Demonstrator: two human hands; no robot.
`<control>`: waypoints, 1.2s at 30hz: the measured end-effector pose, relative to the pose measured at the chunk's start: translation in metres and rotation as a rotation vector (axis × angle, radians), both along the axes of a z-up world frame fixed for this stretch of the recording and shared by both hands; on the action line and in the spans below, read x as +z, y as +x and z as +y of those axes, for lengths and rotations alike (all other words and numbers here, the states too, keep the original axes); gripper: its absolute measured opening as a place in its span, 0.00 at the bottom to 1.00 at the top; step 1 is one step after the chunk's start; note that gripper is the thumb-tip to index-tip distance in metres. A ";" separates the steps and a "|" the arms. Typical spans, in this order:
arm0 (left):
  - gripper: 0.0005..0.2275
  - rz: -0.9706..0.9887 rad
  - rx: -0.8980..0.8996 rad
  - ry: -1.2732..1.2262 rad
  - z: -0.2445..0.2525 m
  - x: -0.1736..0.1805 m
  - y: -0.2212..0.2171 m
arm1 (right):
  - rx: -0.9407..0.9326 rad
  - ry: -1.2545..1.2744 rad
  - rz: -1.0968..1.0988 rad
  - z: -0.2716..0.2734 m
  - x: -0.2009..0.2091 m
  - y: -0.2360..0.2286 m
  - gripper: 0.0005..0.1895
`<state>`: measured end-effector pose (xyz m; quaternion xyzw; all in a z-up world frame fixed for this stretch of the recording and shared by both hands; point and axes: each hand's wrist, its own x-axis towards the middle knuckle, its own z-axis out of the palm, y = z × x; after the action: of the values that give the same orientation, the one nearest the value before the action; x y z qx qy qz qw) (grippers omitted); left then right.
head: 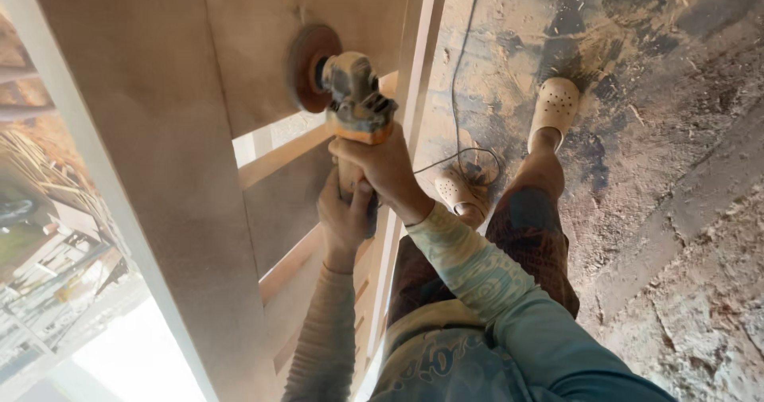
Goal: The person uses an angle grinder with a sanding disc to smooth the surfaces of a wooden slatted structure. They move the tool along the edges and flat surfaces, generating sawdust.
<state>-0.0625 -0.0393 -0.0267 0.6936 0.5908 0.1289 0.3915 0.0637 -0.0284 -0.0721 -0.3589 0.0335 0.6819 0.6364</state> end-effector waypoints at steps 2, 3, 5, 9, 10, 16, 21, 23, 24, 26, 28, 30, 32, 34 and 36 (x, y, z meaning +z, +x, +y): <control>0.23 -0.005 -0.008 -0.023 0.002 0.003 0.002 | -0.002 0.014 -0.086 0.000 0.002 0.001 0.08; 0.23 0.033 0.005 -0.031 0.001 0.001 0.005 | -0.053 0.030 -0.029 0.000 0.000 0.003 0.07; 0.22 0.124 0.039 -0.059 0.003 -0.009 0.014 | -0.150 0.070 0.083 0.006 -0.012 0.012 0.07; 0.19 0.285 0.018 -0.012 0.016 -0.021 0.033 | -0.130 -0.037 0.131 0.016 -0.021 0.029 0.07; 0.19 0.312 -0.002 0.035 0.019 -0.019 0.036 | -0.112 -0.037 0.098 0.019 -0.018 0.031 0.07; 0.18 0.014 0.050 -0.063 0.036 0.031 0.042 | -0.169 0.124 -0.066 0.037 0.024 0.033 0.07; 0.22 0.067 -0.015 0.004 0.036 0.011 0.057 | -0.145 -0.035 0.089 0.039 0.005 0.046 0.07; 0.21 0.126 -0.004 0.004 0.034 0.006 0.057 | -0.172 -0.066 0.125 0.035 0.000 0.047 0.08; 0.20 0.179 0.022 -0.023 0.032 0.004 0.055 | -0.178 -0.019 0.080 0.034 -0.001 0.044 0.08; 0.19 0.157 0.044 -0.058 0.030 0.011 0.044 | -0.183 0.053 0.001 0.031 0.004 0.033 0.08; 0.17 -0.007 0.053 -0.042 0.024 0.015 0.034 | -0.160 0.086 -0.082 0.024 0.006 0.024 0.08; 0.18 0.016 0.041 -0.051 0.025 0.016 0.033 | -0.132 0.084 -0.070 0.028 0.010 0.024 0.08; 0.18 0.064 0.024 -0.042 0.025 0.013 0.037 | -0.116 0.009 0.034 0.028 0.011 0.030 0.07; 0.18 0.137 -0.004 -0.013 0.029 0.002 0.045 | -0.157 0.004 0.068 0.030 0.005 0.038 0.07; 0.18 0.124 0.037 -0.044 0.030 -0.005 0.046 | -0.165 0.046 0.032 0.033 0.000 0.040 0.07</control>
<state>-0.0169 -0.0090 -0.0312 0.6805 0.6293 0.0799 0.3668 0.1041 0.0042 -0.0724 -0.3293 0.0576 0.6334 0.6979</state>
